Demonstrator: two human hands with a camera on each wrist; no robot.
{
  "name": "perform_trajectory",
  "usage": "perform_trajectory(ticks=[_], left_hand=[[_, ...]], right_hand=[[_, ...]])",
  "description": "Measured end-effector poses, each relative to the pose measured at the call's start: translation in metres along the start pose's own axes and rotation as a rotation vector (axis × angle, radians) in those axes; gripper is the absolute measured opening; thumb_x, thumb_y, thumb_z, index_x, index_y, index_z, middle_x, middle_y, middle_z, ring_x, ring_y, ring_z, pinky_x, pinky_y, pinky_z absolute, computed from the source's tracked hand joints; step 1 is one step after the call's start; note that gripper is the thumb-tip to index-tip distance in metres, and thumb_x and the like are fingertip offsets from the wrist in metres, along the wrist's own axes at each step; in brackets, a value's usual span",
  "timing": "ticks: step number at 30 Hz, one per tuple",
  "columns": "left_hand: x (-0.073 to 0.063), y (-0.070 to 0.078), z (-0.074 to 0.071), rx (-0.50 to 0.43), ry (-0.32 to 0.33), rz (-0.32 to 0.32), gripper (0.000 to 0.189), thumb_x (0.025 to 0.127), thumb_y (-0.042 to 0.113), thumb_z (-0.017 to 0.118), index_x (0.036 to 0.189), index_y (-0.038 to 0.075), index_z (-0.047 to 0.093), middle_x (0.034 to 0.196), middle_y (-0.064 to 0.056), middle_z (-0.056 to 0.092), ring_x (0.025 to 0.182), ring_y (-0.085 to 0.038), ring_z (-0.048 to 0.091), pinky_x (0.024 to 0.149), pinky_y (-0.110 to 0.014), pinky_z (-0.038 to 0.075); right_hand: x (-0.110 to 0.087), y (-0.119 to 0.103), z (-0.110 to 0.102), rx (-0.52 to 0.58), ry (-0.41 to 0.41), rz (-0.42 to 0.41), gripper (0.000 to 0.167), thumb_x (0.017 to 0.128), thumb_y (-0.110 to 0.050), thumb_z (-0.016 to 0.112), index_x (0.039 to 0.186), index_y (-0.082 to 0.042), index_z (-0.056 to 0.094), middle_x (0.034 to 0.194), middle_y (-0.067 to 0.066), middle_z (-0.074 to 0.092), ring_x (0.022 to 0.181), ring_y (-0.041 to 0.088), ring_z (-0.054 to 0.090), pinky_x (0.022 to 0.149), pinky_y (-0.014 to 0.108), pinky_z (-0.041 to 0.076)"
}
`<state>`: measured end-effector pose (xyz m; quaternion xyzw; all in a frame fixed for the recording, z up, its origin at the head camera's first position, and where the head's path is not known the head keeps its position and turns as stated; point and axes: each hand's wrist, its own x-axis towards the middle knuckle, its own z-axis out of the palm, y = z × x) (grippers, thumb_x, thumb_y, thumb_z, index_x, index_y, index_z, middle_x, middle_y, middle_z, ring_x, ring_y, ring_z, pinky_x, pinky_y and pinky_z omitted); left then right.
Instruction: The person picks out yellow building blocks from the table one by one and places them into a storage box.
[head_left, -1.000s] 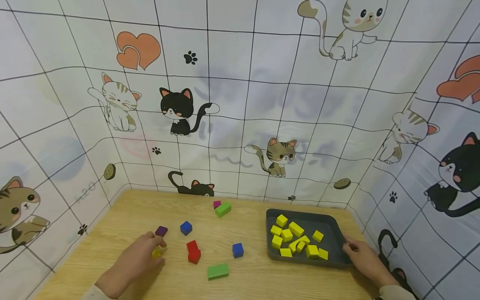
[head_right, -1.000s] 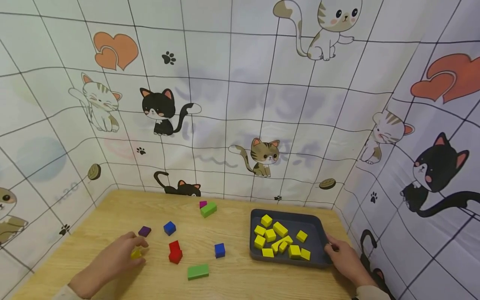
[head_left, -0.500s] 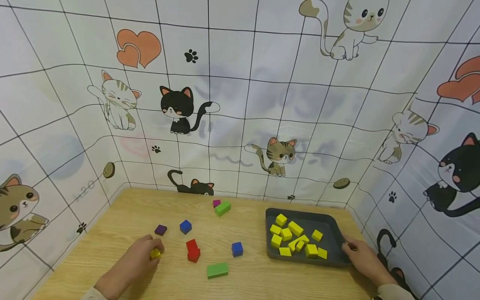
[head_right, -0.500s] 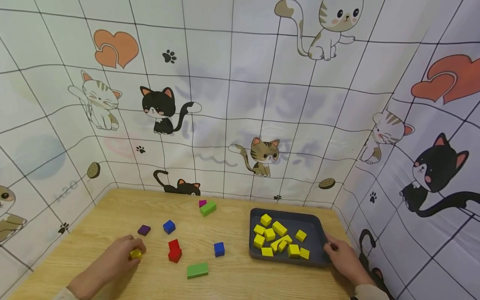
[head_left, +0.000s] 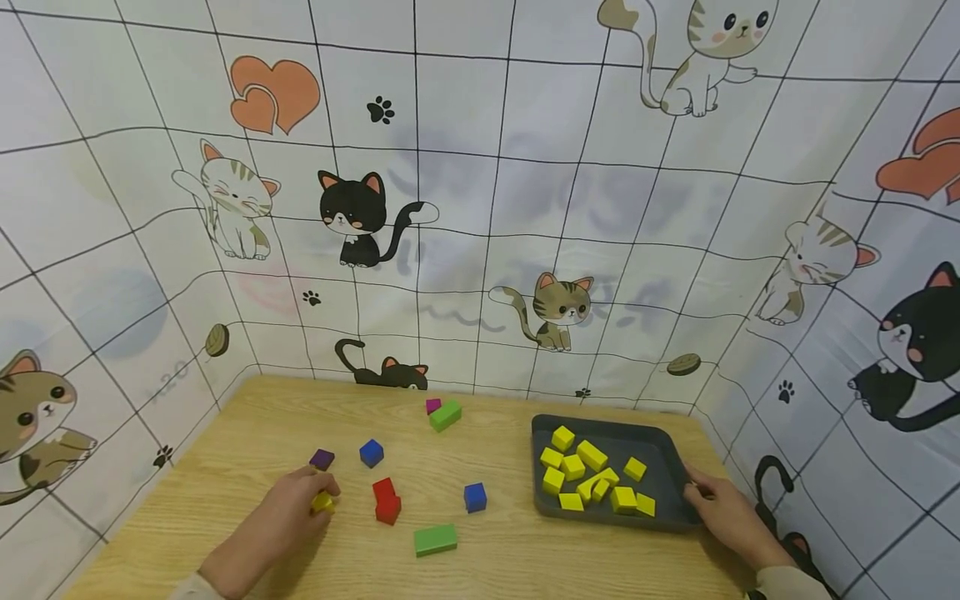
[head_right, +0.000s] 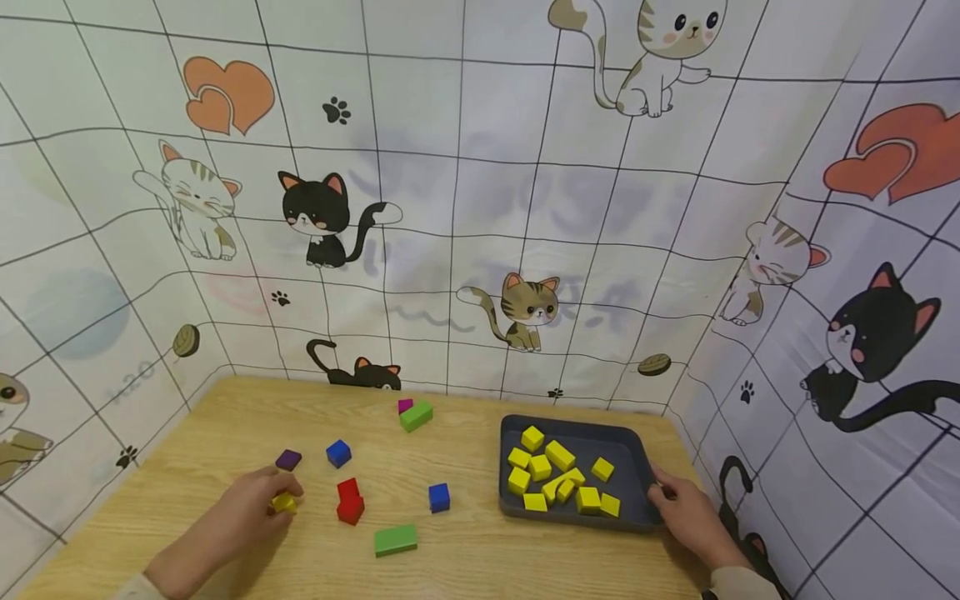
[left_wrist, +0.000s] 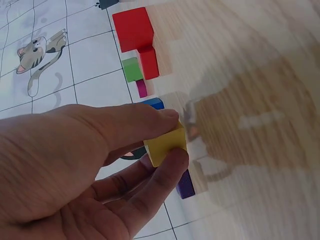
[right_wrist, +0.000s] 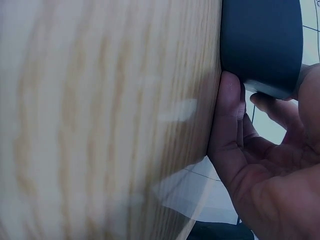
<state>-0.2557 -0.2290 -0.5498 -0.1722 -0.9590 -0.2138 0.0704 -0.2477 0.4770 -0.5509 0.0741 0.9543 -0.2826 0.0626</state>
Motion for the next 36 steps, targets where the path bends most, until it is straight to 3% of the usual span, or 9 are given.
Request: perform_trajectory(ticks=[6,12,17,24,31,36], left_hand=[[0.004,0.027,-0.011,0.005,-0.007,-0.012,0.029,0.085,0.001,0.100,0.103,0.014,0.083,0.102,0.001,0.077,0.090,-0.013,0.070,0.083,-0.034,0.067],[0.009,0.035,-0.009,-0.029,0.014,0.033,0.028,0.087,-0.001,0.097,0.108,0.011,0.083,0.099,0.004,0.076,0.084,-0.006,0.061,0.076,-0.026,0.061],[0.012,0.044,-0.009,-0.059,0.007,-0.005,0.027,0.090,-0.002,0.095,0.110,0.011,0.084,0.094,0.006,0.069,0.081,-0.003,0.052,0.072,-0.023,0.055],[0.014,0.056,-0.011,-0.067,0.007,-0.053,0.027,0.092,0.000,0.096,0.113,0.012,0.084,0.096,0.004,0.068,0.083,-0.009,0.054,0.073,-0.024,0.054],[0.018,0.066,-0.010,-0.084,0.012,-0.057,0.027,0.093,0.001,0.095,0.115,0.010,0.084,0.099,0.001,0.068,0.085,-0.011,0.058,0.075,-0.024,0.058],[0.021,0.073,-0.011,-0.128,0.004,-0.062,0.027,0.095,0.000,0.093,0.119,0.008,0.084,0.099,0.000,0.067,0.083,-0.012,0.057,0.071,-0.022,0.053]], right_hand=[[0.000,0.000,0.000,0.003,-0.002,-0.001,0.065,0.123,-0.030,0.052,0.177,0.002,0.037,0.163,0.043,0.059,0.148,0.066,0.058,0.115,0.078,0.055],[0.000,-0.002,0.000,0.009,-0.004,-0.002,0.064,0.124,-0.029,0.051,0.177,0.002,0.036,0.166,0.043,0.056,0.149,0.066,0.058,0.115,0.077,0.056],[-0.001,-0.004,0.000,0.014,-0.002,-0.002,0.064,0.124,-0.030,0.051,0.177,0.002,0.036,0.164,0.043,0.058,0.148,0.065,0.060,0.114,0.076,0.057],[-0.003,-0.003,0.001,0.011,-0.002,0.011,0.065,0.122,-0.028,0.051,0.176,0.003,0.036,0.166,0.043,0.055,0.152,0.067,0.055,0.119,0.080,0.052],[-0.004,-0.004,0.001,0.000,0.003,0.008,0.064,0.123,-0.028,0.051,0.176,0.004,0.037,0.166,0.044,0.055,0.151,0.067,0.056,0.118,0.080,0.053],[-0.004,-0.005,0.000,-0.011,0.011,-0.001,0.063,0.122,-0.027,0.052,0.176,0.003,0.038,0.165,0.043,0.056,0.152,0.067,0.056,0.118,0.080,0.052]])
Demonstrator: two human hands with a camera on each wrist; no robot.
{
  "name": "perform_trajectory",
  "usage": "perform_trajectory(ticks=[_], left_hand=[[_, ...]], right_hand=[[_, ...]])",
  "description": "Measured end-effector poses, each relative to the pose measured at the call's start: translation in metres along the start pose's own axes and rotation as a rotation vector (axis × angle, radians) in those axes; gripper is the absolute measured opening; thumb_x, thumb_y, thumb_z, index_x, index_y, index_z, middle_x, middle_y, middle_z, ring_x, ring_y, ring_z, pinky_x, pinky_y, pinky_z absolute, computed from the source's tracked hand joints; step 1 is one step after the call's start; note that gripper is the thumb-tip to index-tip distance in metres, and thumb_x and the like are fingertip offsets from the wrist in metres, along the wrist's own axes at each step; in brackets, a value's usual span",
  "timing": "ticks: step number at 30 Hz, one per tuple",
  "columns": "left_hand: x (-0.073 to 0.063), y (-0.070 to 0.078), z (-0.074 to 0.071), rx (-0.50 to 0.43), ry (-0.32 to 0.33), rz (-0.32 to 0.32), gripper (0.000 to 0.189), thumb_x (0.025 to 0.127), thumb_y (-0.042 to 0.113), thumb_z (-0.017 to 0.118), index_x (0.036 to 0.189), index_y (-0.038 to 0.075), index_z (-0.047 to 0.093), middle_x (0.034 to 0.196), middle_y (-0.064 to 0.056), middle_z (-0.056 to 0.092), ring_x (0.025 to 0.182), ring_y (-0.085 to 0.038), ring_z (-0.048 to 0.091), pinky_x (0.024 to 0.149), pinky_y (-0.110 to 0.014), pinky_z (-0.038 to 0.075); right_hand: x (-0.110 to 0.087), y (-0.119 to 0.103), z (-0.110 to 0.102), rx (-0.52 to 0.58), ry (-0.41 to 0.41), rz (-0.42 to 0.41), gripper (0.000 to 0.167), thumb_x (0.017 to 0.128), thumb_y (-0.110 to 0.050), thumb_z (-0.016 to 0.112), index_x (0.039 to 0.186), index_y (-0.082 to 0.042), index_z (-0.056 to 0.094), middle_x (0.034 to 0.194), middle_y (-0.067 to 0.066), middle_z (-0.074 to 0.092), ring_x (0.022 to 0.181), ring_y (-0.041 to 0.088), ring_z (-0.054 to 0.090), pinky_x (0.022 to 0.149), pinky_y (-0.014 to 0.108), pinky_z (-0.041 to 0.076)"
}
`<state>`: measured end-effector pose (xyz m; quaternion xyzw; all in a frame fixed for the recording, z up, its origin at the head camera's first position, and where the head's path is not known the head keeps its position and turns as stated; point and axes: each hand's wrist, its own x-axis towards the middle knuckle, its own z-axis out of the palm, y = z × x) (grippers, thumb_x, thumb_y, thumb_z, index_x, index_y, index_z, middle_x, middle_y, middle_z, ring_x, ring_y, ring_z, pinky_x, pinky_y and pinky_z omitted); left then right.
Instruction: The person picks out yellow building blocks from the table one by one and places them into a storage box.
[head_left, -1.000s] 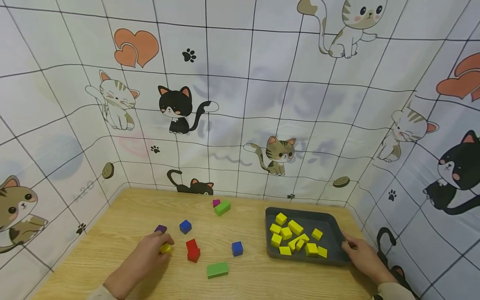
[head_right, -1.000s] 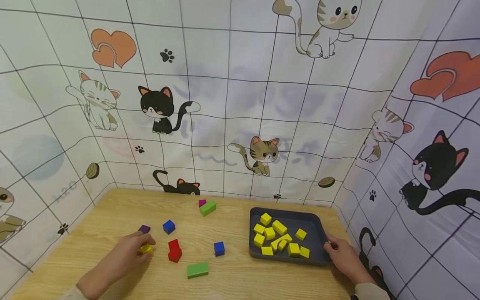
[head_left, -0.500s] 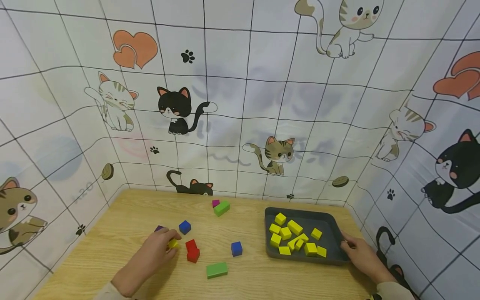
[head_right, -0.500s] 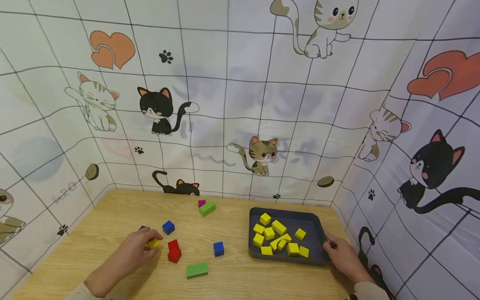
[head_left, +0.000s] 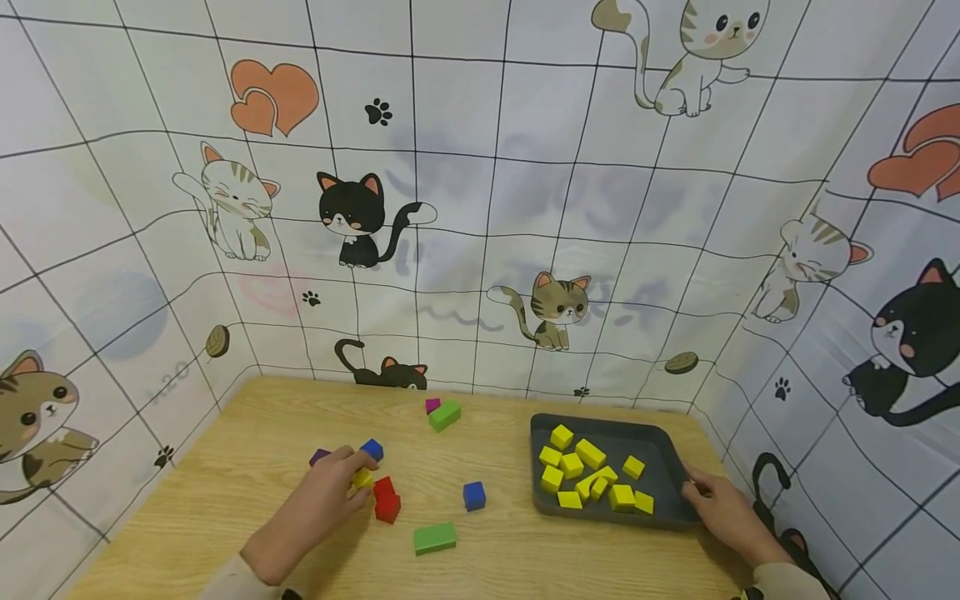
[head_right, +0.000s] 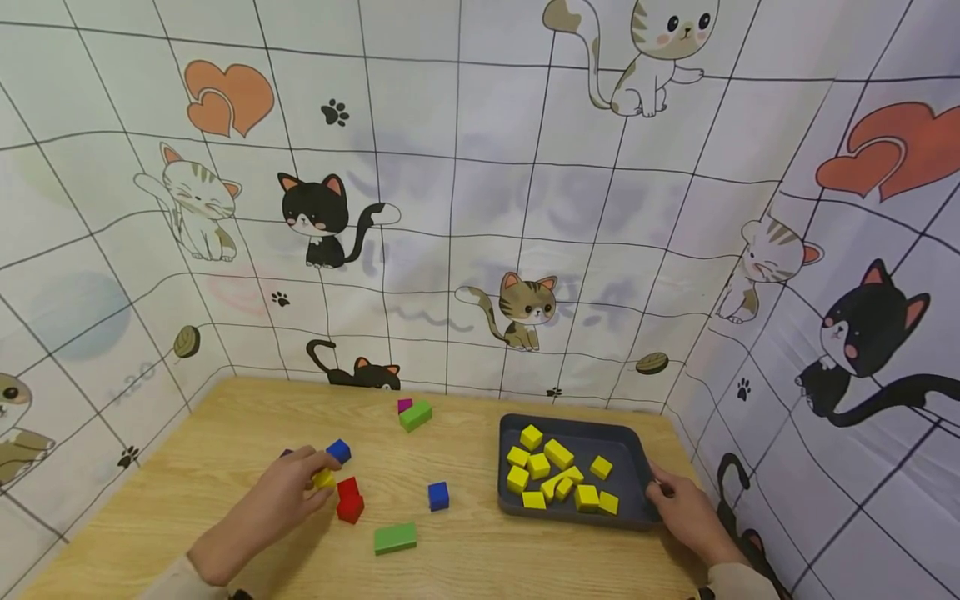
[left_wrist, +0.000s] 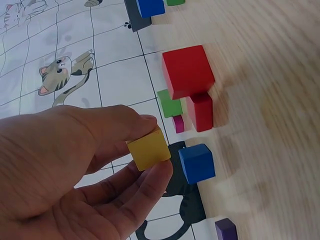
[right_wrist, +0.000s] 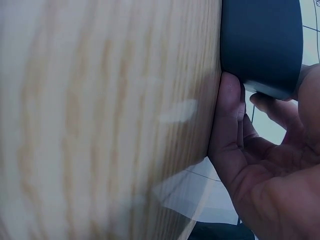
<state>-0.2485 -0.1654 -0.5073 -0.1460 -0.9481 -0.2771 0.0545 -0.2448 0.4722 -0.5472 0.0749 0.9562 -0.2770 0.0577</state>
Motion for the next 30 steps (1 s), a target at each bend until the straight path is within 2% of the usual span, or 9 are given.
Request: perform_trajectory(ticks=[6,9,14,17,23,30], left_hand=[[0.006,0.008,0.003,-0.025,-0.009,0.021,0.027,0.095,-0.003,0.091,0.120,0.006,0.083,0.104,-0.003,0.070,0.086,-0.012,0.060,0.074,-0.023,0.058],[0.008,0.013,0.006,-0.012,0.000,0.068,0.027,0.095,-0.002,0.092,0.119,0.007,0.083,0.108,-0.004,0.074,0.089,-0.011,0.063,0.076,-0.024,0.060],[0.012,0.022,0.011,0.014,0.009,0.139,0.029,0.093,-0.001,0.095,0.118,0.009,0.083,0.105,-0.001,0.073,0.086,-0.008,0.059,0.074,-0.021,0.057],[0.015,0.029,0.016,0.017,-0.001,0.147,0.030,0.093,0.001,0.095,0.119,0.010,0.083,0.103,0.000,0.070,0.083,-0.008,0.054,0.072,-0.021,0.054],[0.024,0.042,0.029,-0.037,-0.034,0.205,0.029,0.096,-0.001,0.092,0.122,0.006,0.081,0.103,-0.004,0.070,0.081,-0.009,0.054,0.069,-0.020,0.053],[0.036,0.062,0.049,-0.038,-0.067,0.263,0.028,0.099,0.002,0.090,0.125,0.004,0.080,0.106,-0.005,0.070,0.088,-0.012,0.062,0.075,-0.025,0.061]], right_hand=[[0.000,-0.001,-0.001,-0.005,0.012,-0.011,0.063,0.122,-0.027,0.052,0.177,0.002,0.037,0.165,0.043,0.057,0.151,0.067,0.056,0.118,0.080,0.052],[0.000,-0.002,-0.001,-0.004,0.016,-0.009,0.063,0.122,-0.027,0.052,0.176,0.001,0.038,0.165,0.042,0.057,0.151,0.067,0.056,0.118,0.081,0.052],[0.001,-0.001,0.001,-0.008,0.014,-0.008,0.063,0.122,-0.027,0.052,0.176,0.002,0.038,0.166,0.043,0.055,0.152,0.067,0.055,0.118,0.081,0.052],[0.001,-0.001,0.001,-0.004,0.007,-0.008,0.063,0.123,-0.028,0.052,0.177,0.001,0.037,0.169,0.042,0.051,0.154,0.067,0.053,0.120,0.081,0.050],[0.000,-0.001,-0.001,0.001,-0.006,0.003,0.064,0.124,-0.030,0.050,0.178,-0.001,0.034,0.174,0.042,0.043,0.157,0.069,0.048,0.121,0.083,0.048],[0.002,0.003,0.000,0.002,-0.001,-0.006,0.064,0.124,-0.029,0.052,0.178,0.001,0.035,0.171,0.043,0.050,0.151,0.066,0.055,0.116,0.080,0.053]])
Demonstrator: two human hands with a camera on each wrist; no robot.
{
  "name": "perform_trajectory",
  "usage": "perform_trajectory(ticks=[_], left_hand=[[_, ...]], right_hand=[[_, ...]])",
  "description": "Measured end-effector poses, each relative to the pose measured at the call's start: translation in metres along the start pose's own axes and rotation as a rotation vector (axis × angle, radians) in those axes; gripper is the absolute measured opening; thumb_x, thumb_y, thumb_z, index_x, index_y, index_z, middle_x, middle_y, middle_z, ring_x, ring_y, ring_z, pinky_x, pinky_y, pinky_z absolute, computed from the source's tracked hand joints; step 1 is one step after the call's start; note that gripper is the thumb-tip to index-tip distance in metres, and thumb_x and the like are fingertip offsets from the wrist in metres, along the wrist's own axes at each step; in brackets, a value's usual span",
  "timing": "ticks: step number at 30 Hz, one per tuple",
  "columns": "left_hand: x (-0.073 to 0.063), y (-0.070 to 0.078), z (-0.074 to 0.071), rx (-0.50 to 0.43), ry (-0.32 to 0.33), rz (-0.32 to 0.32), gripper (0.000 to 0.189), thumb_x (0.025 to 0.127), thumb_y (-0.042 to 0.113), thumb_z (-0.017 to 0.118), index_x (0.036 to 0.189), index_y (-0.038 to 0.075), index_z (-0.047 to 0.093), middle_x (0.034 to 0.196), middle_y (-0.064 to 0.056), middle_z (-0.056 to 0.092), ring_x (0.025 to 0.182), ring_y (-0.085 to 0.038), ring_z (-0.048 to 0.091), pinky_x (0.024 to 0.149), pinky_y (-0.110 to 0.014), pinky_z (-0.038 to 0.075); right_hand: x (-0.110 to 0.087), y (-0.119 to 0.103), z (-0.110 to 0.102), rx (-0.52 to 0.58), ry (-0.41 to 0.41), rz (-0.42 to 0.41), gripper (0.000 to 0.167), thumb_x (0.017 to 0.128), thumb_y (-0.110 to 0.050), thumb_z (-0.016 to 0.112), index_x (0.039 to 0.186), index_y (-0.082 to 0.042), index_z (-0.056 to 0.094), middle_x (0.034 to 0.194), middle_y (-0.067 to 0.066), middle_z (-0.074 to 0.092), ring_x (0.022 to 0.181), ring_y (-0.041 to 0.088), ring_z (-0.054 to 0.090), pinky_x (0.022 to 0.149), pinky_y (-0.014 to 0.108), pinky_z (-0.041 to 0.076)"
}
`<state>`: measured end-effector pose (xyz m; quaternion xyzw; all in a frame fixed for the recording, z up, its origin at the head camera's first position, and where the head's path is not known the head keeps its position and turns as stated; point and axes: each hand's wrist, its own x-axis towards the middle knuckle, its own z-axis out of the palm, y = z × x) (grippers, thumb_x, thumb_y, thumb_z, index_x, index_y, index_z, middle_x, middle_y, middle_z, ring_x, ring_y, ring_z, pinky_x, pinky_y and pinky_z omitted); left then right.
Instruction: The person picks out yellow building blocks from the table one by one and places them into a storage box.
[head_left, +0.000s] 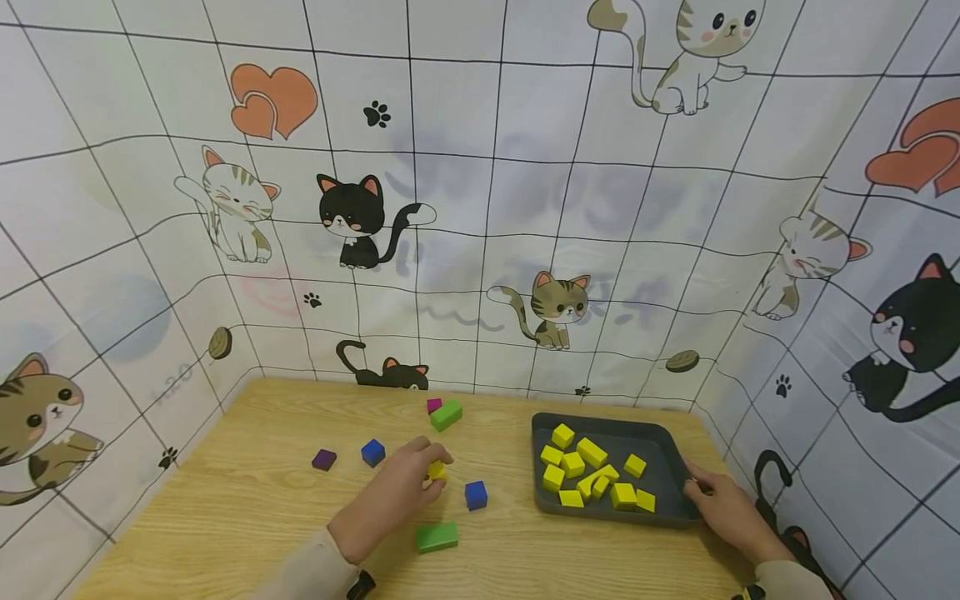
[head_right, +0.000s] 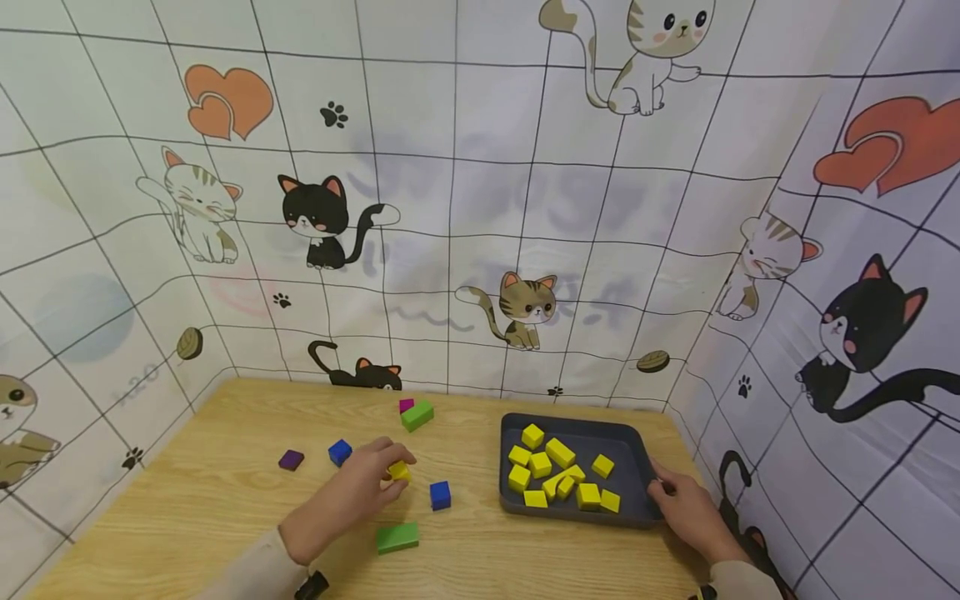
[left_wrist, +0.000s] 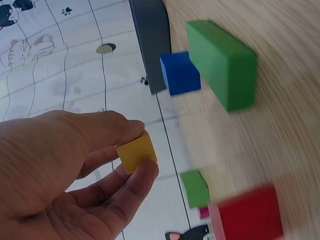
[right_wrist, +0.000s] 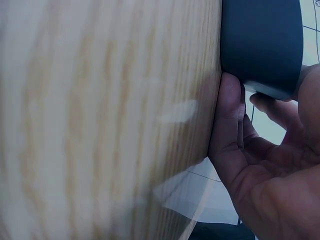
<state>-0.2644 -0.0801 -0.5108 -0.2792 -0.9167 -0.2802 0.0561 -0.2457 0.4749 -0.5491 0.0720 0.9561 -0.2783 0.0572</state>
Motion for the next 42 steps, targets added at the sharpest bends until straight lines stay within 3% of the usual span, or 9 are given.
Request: perform_trajectory(ticks=[5,13,21,31,38,42], left_hand=[[0.015,0.017,0.011,-0.023,-0.016,0.035,0.027,0.101,0.002,0.089,0.126,0.004,0.080,0.107,-0.005,0.069,0.089,-0.014,0.064,0.078,-0.026,0.063],[0.037,0.045,0.026,-0.037,-0.048,0.077,0.027,0.103,0.007,0.089,0.129,0.009,0.080,0.110,-0.002,0.070,0.089,-0.004,0.061,0.080,-0.017,0.061],[0.055,0.073,0.054,-0.025,-0.054,0.156,0.026,0.105,0.011,0.088,0.129,0.009,0.081,0.112,-0.002,0.072,0.085,0.001,0.052,0.078,-0.011,0.055],[0.076,0.111,0.086,0.071,-0.053,0.281,0.027,0.108,0.015,0.086,0.135,0.012,0.080,0.120,-0.001,0.073,0.092,0.002,0.056,0.081,-0.005,0.052],[0.086,0.126,0.109,0.148,-0.053,0.339,0.031,0.107,0.020,0.089,0.136,0.015,0.080,0.122,0.001,0.075,0.101,0.002,0.066,0.086,-0.003,0.054],[0.091,0.133,0.118,0.190,-0.073,0.343,0.030,0.107,0.022,0.088,0.136,0.018,0.080,0.132,0.002,0.077,0.116,-0.001,0.072,0.095,-0.004,0.057]], right_hand=[[0.001,0.003,0.000,0.008,-0.009,-0.011,0.064,0.124,-0.030,0.052,0.178,0.000,0.035,0.170,0.043,0.051,0.149,0.064,0.058,0.113,0.077,0.056],[0.001,0.001,-0.001,0.014,-0.016,-0.011,0.064,0.124,-0.031,0.051,0.179,0.000,0.035,0.170,0.042,0.051,0.148,0.063,0.059,0.112,0.076,0.057],[0.003,0.003,0.001,0.017,-0.023,-0.001,0.066,0.124,-0.033,0.052,0.179,0.001,0.034,0.171,0.042,0.050,0.148,0.063,0.059,0.113,0.076,0.057],[0.002,0.003,0.000,0.004,-0.005,-0.010,0.065,0.124,-0.032,0.051,0.177,0.001,0.036,0.166,0.041,0.057,0.148,0.064,0.059,0.116,0.079,0.054],[0.001,0.001,0.001,0.004,-0.012,-0.004,0.064,0.124,-0.032,0.051,0.178,0.000,0.036,0.166,0.041,0.057,0.148,0.064,0.059,0.114,0.078,0.055],[0.001,0.001,0.000,0.008,-0.019,0.000,0.065,0.125,-0.032,0.050,0.178,0.001,0.034,0.167,0.042,0.055,0.149,0.065,0.057,0.114,0.078,0.055]])
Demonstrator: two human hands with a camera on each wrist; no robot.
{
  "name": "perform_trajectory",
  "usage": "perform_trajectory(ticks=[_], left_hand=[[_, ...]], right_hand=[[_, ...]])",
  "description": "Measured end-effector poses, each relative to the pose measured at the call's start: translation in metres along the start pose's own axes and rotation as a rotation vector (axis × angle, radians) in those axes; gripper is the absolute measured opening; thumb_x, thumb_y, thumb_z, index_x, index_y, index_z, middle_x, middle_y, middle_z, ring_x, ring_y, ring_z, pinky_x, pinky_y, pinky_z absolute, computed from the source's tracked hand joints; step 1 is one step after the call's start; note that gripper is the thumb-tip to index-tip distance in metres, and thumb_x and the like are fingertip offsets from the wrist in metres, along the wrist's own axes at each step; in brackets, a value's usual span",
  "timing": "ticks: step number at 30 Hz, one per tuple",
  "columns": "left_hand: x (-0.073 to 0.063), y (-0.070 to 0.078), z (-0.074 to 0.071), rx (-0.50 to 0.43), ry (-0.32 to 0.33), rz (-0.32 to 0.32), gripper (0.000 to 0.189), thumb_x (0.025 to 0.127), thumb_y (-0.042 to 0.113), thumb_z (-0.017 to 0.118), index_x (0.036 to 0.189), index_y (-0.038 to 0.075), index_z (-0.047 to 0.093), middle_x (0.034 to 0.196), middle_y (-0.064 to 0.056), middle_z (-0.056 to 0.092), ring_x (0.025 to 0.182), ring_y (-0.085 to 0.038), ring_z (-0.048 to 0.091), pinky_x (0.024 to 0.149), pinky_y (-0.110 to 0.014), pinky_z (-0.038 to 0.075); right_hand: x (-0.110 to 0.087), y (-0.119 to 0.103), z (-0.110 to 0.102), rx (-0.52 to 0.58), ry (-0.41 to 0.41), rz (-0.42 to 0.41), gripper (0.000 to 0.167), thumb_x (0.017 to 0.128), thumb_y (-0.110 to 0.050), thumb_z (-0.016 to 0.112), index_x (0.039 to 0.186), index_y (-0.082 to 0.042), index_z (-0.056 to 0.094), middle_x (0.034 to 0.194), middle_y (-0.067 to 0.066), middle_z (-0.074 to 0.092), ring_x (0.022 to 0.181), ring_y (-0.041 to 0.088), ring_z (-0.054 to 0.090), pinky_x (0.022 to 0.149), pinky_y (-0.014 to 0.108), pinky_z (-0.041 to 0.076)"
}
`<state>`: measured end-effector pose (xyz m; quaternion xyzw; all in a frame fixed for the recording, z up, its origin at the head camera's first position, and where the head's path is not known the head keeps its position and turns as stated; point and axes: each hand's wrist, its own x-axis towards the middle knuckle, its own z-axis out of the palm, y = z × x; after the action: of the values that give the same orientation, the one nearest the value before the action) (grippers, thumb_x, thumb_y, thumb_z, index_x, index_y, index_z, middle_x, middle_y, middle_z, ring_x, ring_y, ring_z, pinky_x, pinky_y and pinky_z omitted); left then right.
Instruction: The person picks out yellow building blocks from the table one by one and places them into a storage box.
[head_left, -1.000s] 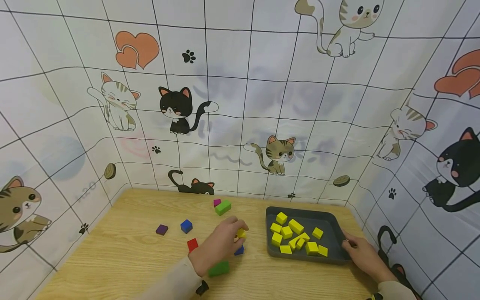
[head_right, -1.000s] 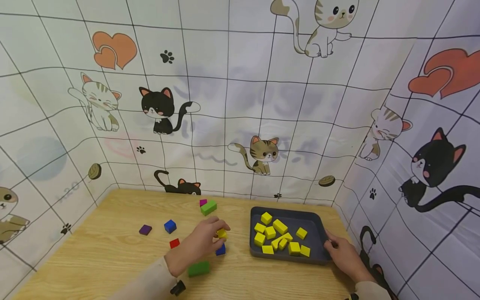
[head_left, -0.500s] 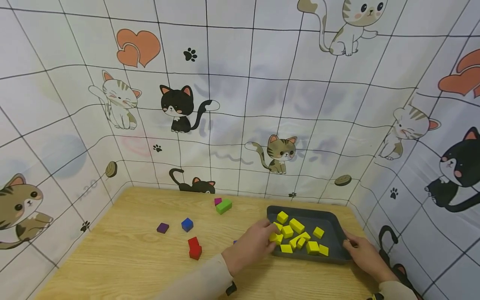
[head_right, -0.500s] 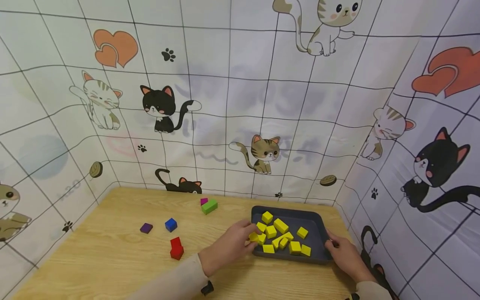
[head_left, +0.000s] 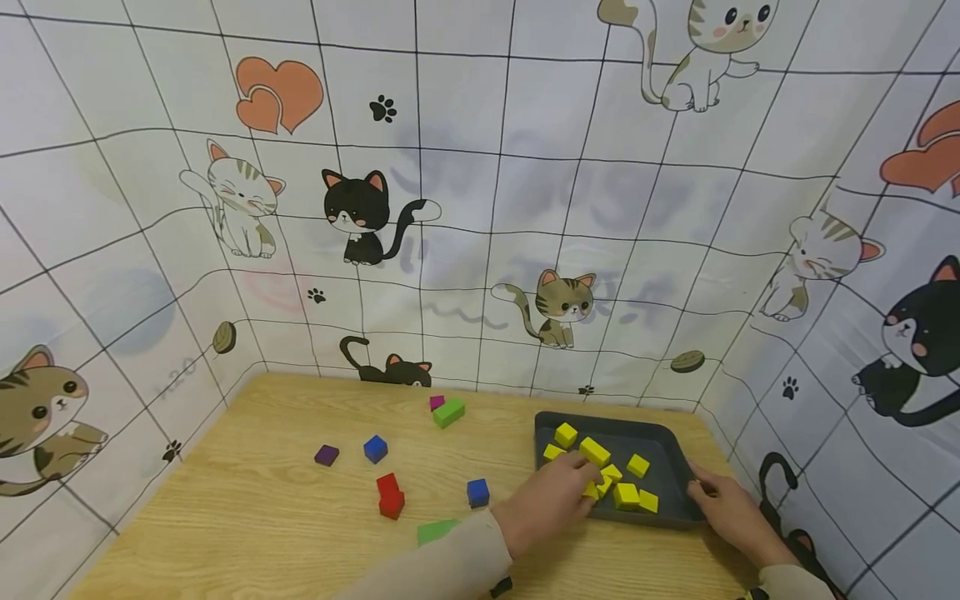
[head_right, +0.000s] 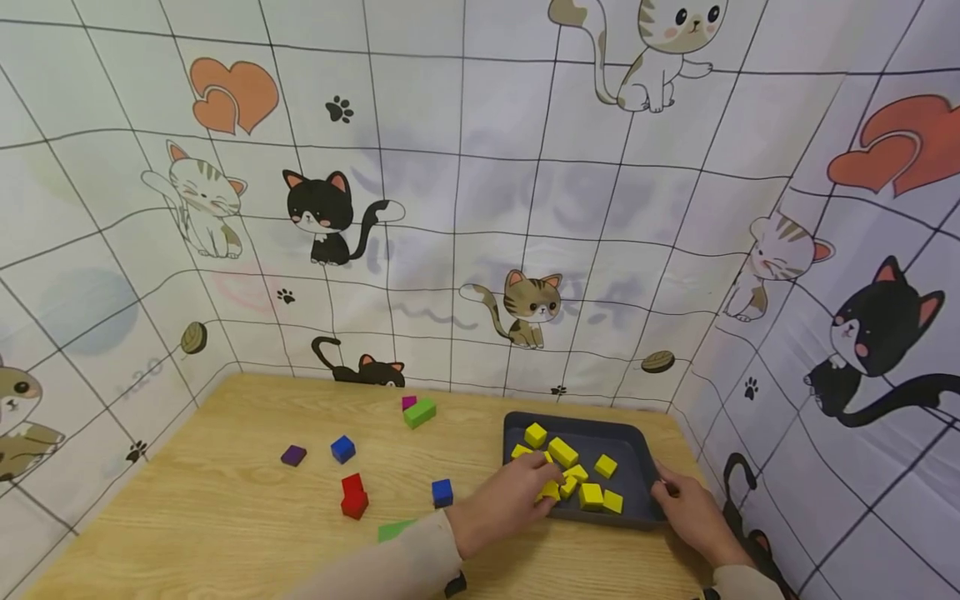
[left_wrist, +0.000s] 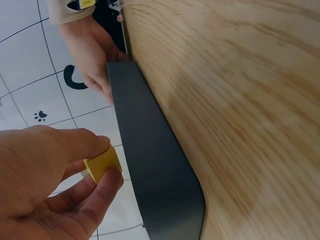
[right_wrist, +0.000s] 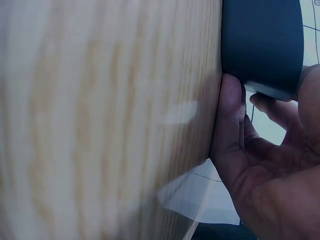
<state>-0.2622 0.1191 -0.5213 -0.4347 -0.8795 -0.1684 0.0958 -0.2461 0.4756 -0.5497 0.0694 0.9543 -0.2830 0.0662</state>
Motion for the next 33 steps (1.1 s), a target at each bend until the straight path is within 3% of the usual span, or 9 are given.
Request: perform_trajectory(ticks=[5,12,18,28,33], left_hand=[[0.009,0.007,0.006,-0.001,-0.017,0.000,0.029,0.108,0.020,0.087,0.137,0.019,0.080,0.141,0.001,0.077,0.128,-0.005,0.074,0.100,-0.007,0.059],[0.019,0.011,0.014,0.009,-0.029,0.028,0.028,0.109,0.017,0.086,0.136,0.019,0.081,0.135,0.004,0.078,0.121,-0.002,0.072,0.098,-0.004,0.056],[0.026,0.017,0.011,0.026,-0.055,0.036,0.029,0.109,0.014,0.084,0.138,0.018,0.082,0.132,0.005,0.079,0.116,0.001,0.072,0.091,-0.001,0.054],[0.024,0.019,0.004,0.015,-0.091,-0.014,0.034,0.110,0.020,0.084,0.144,0.022,0.079,0.132,0.007,0.077,0.114,0.002,0.069,0.093,-0.005,0.057],[0.018,0.013,0.004,-0.010,-0.085,-0.047,0.033,0.110,0.022,0.083,0.143,0.025,0.080,0.141,0.007,0.077,0.127,-0.002,0.073,0.099,-0.010,0.061]], right_hand=[[0.000,0.000,0.000,0.013,-0.002,0.017,0.066,0.123,-0.033,0.052,0.178,0.000,0.034,0.166,0.042,0.056,0.149,0.065,0.057,0.114,0.078,0.055],[0.001,0.000,0.000,0.033,0.008,0.019,0.068,0.121,-0.034,0.052,0.178,0.000,0.035,0.169,0.042,0.053,0.150,0.065,0.057,0.114,0.078,0.055],[0.000,0.000,0.000,0.015,0.015,0.010,0.065,0.123,-0.032,0.052,0.177,0.000,0.036,0.170,0.041,0.052,0.149,0.065,0.058,0.114,0.078,0.055],[0.001,-0.001,0.000,0.026,0.011,0.022,0.067,0.121,-0.032,0.054,0.178,-0.001,0.036,0.170,0.041,0.052,0.150,0.065,0.057,0.115,0.078,0.055],[0.001,0.000,0.001,0.010,0.014,0.032,0.066,0.122,-0.032,0.055,0.178,-0.002,0.036,0.168,0.042,0.055,0.149,0.065,0.058,0.116,0.079,0.053]])
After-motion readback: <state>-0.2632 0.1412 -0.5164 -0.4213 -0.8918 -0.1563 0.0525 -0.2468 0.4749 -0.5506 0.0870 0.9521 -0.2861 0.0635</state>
